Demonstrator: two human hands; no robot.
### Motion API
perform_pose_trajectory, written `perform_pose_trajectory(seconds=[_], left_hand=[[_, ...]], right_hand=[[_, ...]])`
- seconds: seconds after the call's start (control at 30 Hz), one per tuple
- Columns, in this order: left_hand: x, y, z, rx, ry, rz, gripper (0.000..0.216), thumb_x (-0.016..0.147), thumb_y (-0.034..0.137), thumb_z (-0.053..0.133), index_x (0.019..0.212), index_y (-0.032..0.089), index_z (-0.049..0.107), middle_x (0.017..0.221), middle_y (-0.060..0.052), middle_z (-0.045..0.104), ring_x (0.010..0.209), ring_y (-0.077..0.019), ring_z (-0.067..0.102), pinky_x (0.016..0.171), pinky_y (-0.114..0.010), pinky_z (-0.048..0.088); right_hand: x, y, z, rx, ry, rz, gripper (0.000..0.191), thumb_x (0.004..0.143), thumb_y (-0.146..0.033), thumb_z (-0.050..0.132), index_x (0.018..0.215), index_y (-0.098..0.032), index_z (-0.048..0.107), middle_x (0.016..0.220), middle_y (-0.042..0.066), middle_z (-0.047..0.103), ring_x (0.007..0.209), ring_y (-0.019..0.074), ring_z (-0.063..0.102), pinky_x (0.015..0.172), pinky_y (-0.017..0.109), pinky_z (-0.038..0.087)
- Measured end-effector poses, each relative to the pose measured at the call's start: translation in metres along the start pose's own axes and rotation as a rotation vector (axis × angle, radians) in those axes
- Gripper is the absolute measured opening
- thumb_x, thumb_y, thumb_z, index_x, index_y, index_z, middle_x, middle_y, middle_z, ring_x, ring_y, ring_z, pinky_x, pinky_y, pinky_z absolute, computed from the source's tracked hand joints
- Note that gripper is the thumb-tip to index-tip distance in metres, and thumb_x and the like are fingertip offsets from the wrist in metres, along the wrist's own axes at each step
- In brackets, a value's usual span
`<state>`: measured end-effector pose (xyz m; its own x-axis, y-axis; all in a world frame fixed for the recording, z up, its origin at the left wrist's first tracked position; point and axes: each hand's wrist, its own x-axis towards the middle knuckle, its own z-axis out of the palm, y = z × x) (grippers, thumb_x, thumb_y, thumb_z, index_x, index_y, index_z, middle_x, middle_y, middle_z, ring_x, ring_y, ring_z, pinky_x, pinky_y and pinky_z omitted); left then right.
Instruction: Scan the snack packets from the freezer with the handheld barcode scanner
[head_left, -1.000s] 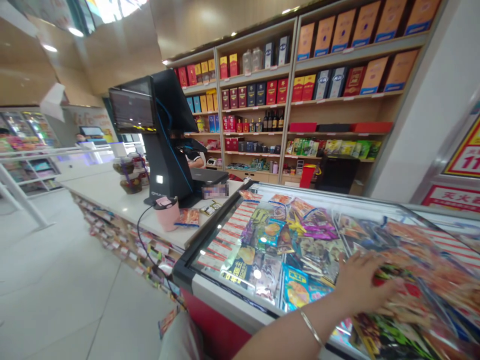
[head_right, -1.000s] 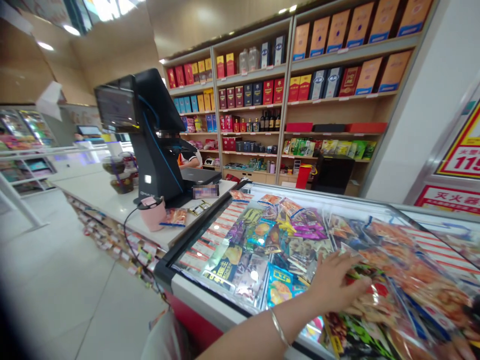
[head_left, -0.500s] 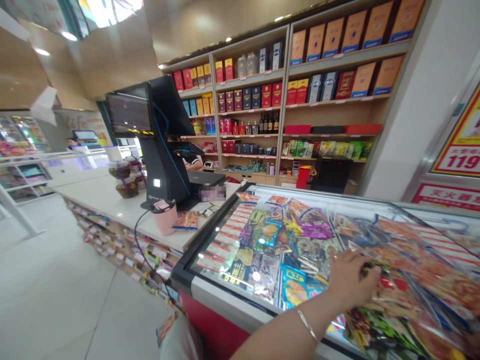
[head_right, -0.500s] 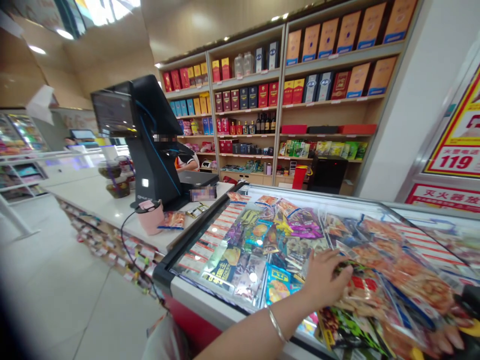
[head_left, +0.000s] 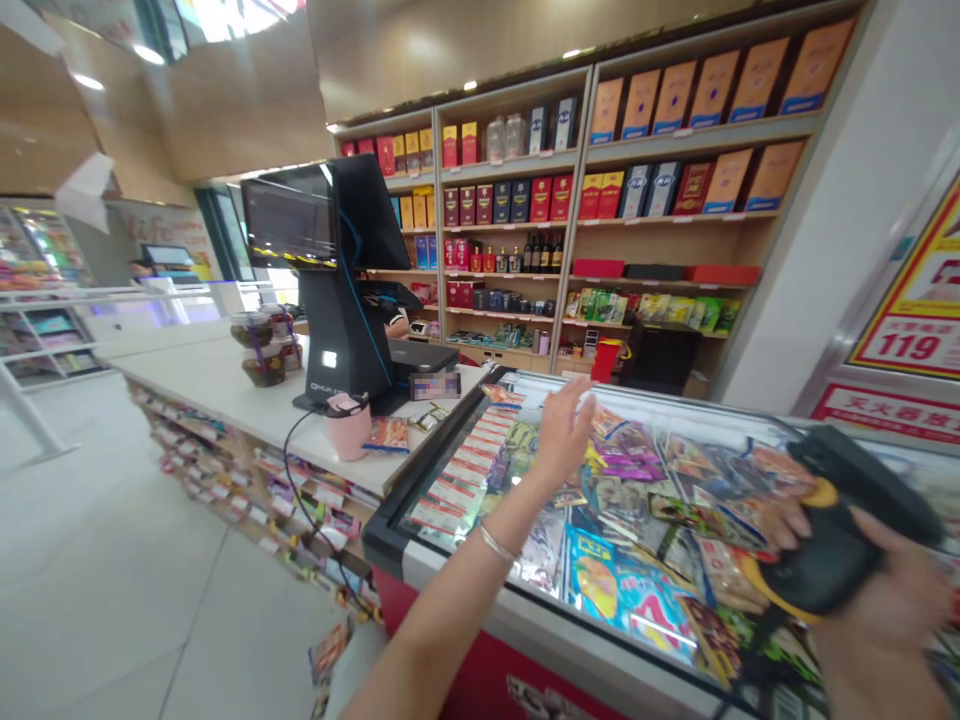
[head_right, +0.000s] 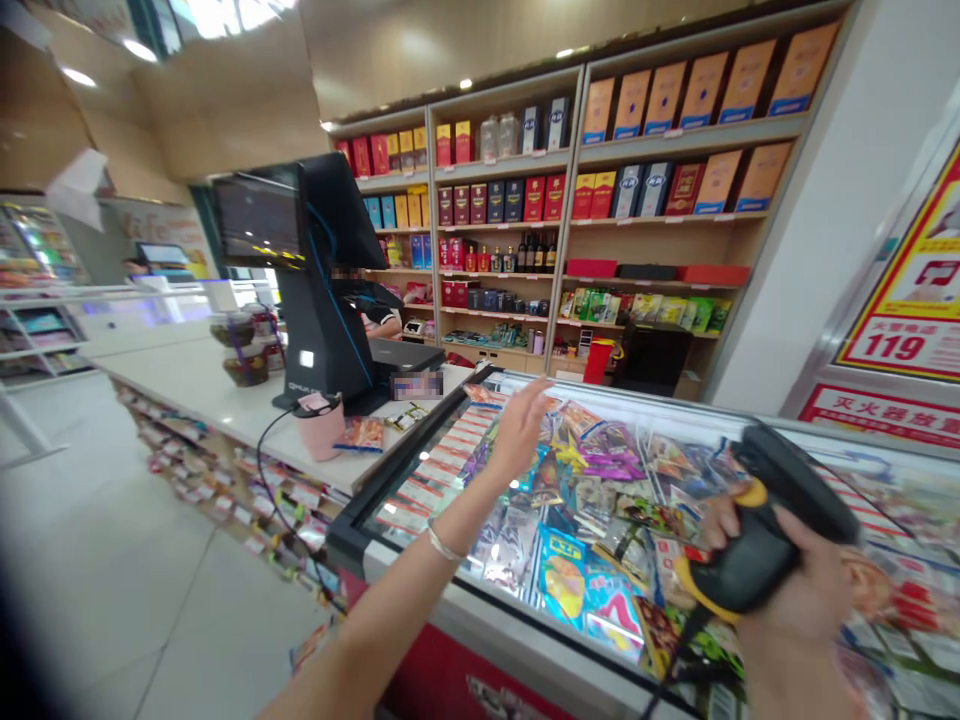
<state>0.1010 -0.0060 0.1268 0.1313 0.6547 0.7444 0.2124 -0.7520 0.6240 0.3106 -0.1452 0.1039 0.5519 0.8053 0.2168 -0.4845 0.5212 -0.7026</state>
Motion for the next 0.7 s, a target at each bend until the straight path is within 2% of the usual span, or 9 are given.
perform_pose_trajectory(seconds=[0.07,0.2,0.3,0.4,0.5,0.57,0.63,0.7], left_hand=[[0.003,-0.019,-0.037,0.079,0.047,0.030,0.040,0.096,0.036,0.030,0.121,0.022,0.058,0.135,-0.007,0.055,0.130,-0.0189,0.044,0.114,-0.043,0.024],[-0.008,-0.063,-0.102,0.276,0.106,0.023,0.041,0.097,0.038,0.030,0.121,0.020,0.058,0.132,-0.009,0.056,0.129,-0.0201,0.045,0.113,-0.044,0.027],[-0.019,-0.099,-0.146,0.465,0.146,0.004,0.041,0.096,0.038,0.031,0.123,0.020,0.055,0.135,-0.009,0.054,0.129,-0.0203,0.044,0.111,-0.044,0.030],[-0.031,-0.138,-0.183,0.719,0.189,-0.063,0.044,0.095,0.038,0.033,0.129,0.016,0.049,0.137,-0.012,0.050,0.131,-0.0225,0.042,0.110,-0.043,0.032],[-0.046,-0.176,-0.209,0.963,0.200,-0.140,0.057,0.093,0.043,0.037,0.137,0.008,0.039,0.143,-0.018,0.042,0.135,-0.0278,0.036,0.111,-0.046,0.029],[-0.057,-0.196,-0.216,1.103,0.200,-0.165,0.067,0.090,0.046,0.041,0.140,0.002,0.034,0.146,-0.023,0.036,0.137,-0.0323,0.031,0.112,-0.048,0.025],[-0.065,-0.211,-0.218,1.212,0.202,-0.199,0.069,0.090,0.045,0.040,0.138,-0.004,0.035,0.145,-0.028,0.034,0.136,-0.0357,0.031,0.111,-0.049,0.026],[-0.070,-0.218,-0.215,1.282,0.192,-0.265,0.061,0.091,0.038,0.036,0.131,-0.008,0.042,0.137,-0.032,0.042,0.132,-0.0370,0.037,0.107,-0.049,0.030]], right_hand=[[0.006,0.026,0.028,-0.053,-0.115,0.033,0.031,0.055,-0.036,0.071,0.078,-0.018,0.061,0.058,0.002,0.043,0.046,0.0135,0.041,0.036,0.025,0.037],[0.010,0.085,0.078,-0.041,-0.230,0.169,0.030,0.057,-0.041,0.068,0.073,-0.019,0.056,0.057,-0.001,0.045,0.045,0.0119,0.043,0.036,0.021,0.039],[0.011,0.128,0.100,-0.001,-0.336,0.278,0.029,0.061,-0.042,0.068,0.074,-0.019,0.055,0.056,-0.002,0.047,0.043,0.0116,0.043,0.035,0.021,0.039],[0.014,0.168,0.112,0.017,-0.392,0.376,0.029,0.062,-0.041,0.069,0.076,-0.019,0.057,0.055,-0.002,0.049,0.042,0.0112,0.044,0.036,0.020,0.040],[0.017,0.204,0.114,-0.011,-0.392,0.469,0.031,0.059,-0.042,0.070,0.073,-0.018,0.056,0.052,-0.002,0.049,0.041,0.0109,0.045,0.035,0.019,0.039],[0.017,0.225,0.112,-0.023,-0.399,0.525,0.032,0.060,-0.043,0.070,0.073,-0.018,0.056,0.051,-0.002,0.050,0.039,0.0110,0.045,0.033,0.019,0.037],[0.015,0.242,0.106,-0.035,-0.397,0.575,0.031,0.062,-0.044,0.069,0.074,-0.019,0.055,0.052,-0.002,0.050,0.039,0.0114,0.045,0.032,0.019,0.036],[0.012,0.254,0.100,-0.056,-0.380,0.624,0.032,0.062,-0.045,0.069,0.073,-0.019,0.055,0.051,-0.002,0.050,0.038,0.0115,0.045,0.032,0.020,0.036]])
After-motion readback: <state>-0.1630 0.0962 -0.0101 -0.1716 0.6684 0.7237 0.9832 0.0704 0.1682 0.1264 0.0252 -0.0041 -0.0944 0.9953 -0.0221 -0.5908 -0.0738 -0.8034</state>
